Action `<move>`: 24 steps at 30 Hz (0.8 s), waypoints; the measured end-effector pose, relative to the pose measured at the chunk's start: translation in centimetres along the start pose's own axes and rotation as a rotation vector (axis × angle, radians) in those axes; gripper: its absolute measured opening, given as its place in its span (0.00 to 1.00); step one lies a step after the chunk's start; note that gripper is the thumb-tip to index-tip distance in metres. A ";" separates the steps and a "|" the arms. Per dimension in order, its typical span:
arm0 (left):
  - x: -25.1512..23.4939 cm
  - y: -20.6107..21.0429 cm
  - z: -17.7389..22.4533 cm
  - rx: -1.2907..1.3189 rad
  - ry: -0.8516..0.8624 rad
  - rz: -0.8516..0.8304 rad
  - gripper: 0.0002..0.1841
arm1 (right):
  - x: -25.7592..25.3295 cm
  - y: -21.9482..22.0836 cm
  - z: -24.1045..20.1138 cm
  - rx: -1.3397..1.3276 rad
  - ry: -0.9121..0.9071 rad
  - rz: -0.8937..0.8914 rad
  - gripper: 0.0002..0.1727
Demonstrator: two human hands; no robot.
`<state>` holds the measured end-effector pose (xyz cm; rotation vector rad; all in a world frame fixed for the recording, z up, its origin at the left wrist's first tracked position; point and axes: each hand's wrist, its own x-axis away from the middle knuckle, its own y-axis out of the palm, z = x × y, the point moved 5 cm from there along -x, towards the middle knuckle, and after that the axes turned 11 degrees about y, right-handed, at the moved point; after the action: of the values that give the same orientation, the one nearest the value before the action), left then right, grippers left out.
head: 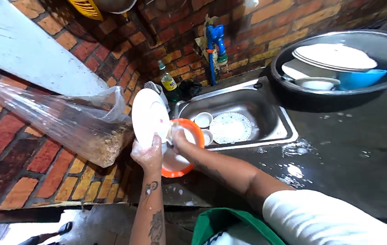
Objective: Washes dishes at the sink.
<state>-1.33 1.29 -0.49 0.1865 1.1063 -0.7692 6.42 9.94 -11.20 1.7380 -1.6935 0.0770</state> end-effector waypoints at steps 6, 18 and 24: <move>-2.2 5.1 0.8 -0.071 0.065 -0.250 0.23 | -0.3 -5.3 -1.0 0.894 -0.200 -0.293 0.26; 6.2 24.0 9.9 -0.055 0.109 -1.297 0.17 | 0.8 -19.0 -27.8 0.485 -0.941 0.684 0.32; 9.8 30.6 6.7 0.166 -0.072 -1.127 0.24 | -1.2 -15.6 -31.2 0.846 -0.881 0.586 0.24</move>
<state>25.39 15.77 -12.84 -0.3700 1.0319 -1.8505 33.27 25.30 5.01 1.8851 -3.1341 0.3831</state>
